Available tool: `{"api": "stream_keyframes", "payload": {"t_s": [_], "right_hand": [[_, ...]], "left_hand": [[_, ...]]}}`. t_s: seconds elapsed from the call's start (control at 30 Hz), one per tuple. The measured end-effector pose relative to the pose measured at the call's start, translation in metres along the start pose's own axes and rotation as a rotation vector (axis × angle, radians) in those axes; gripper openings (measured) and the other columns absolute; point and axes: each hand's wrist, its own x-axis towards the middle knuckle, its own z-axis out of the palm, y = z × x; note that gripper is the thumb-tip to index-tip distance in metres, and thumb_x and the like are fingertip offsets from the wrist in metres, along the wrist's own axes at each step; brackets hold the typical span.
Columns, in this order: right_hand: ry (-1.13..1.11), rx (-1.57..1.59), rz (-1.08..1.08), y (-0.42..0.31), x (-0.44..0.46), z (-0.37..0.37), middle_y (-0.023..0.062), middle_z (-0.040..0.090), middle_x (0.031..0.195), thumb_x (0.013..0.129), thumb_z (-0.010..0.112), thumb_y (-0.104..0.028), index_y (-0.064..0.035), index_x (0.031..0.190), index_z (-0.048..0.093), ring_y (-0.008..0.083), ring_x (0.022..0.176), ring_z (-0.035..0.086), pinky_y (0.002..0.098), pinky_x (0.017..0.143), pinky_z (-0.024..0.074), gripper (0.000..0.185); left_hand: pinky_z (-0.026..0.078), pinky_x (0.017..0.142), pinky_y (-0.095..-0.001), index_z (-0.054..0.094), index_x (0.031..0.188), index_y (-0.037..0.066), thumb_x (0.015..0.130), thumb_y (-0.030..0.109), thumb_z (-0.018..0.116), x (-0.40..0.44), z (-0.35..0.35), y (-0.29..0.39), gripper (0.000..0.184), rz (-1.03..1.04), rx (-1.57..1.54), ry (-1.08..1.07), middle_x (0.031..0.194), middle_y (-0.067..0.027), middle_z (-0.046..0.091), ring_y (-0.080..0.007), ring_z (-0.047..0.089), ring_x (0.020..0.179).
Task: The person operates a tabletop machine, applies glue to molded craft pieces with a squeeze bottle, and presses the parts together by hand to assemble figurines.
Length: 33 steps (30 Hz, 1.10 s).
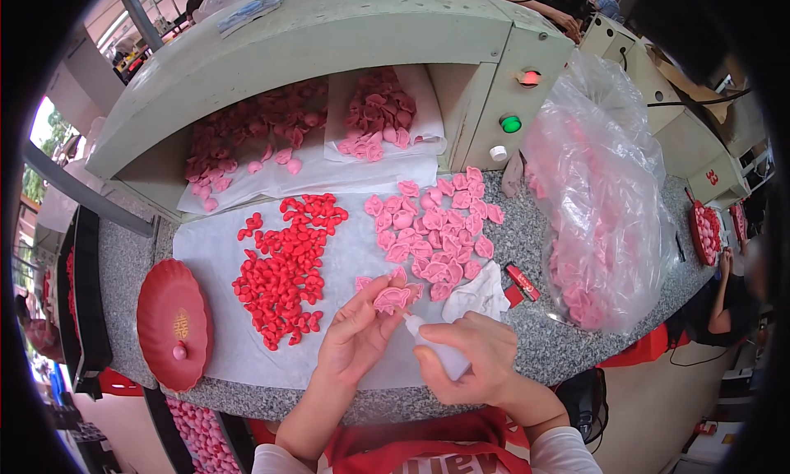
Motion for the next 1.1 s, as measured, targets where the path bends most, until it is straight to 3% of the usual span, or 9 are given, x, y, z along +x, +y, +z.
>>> {"api": "stream_keyframes", "payload": {"t_s": [0.2, 0.7, 1.1], "right_hand": [[0.074, -0.017, 0.021, 0.0011, 0.0030, 0.0001, 0.0043, 0.054, 0.057, 0.062, 0.068, -0.004, -0.0029, 0.085, 0.060, 0.0160, 0.041, 0.046, 0.0253, 0.038, 0.0345, 0.024], [0.082, -0.013, 0.053, 0.0017, 0.0048, -0.0051, 0.0063, 0.061, 0.067, 0.062, 0.068, -0.003, -0.0016, 0.084, 0.060, 0.0168, 0.043, 0.050, 0.0254, 0.039, 0.0388, 0.023], [0.082, -0.002, 0.059, -0.0006, 0.0049, -0.0038, 0.0058, 0.059, 0.062, 0.062, 0.068, -0.004, -0.0027, 0.084, 0.061, 0.0171, 0.043, 0.049, 0.0255, 0.039, 0.0378, 0.023]], "left_hand": [[0.039, 0.098, -0.0360, 0.050, 0.120, 0.000, 0.084, 0.012, 0.056, 0.0008, -0.0017, -0.0004, 0.038, 0.007, -0.011, -0.010, 0.126, -0.0154, 0.045, -0.0340, 0.040, 0.120], [0.040, 0.099, -0.0360, 0.047, 0.120, -0.002, 0.086, 0.008, 0.053, 0.0014, -0.0026, 0.0000, 0.037, 0.014, -0.131, -0.018, 0.128, -0.0208, 0.041, -0.0345, 0.039, 0.121], [0.039, 0.099, -0.0377, 0.047, 0.121, -0.002, 0.085, 0.008, 0.053, 0.0004, -0.0027, -0.0004, 0.038, 0.005, -0.079, -0.018, 0.128, -0.0195, 0.042, -0.0348, 0.039, 0.121]]}}
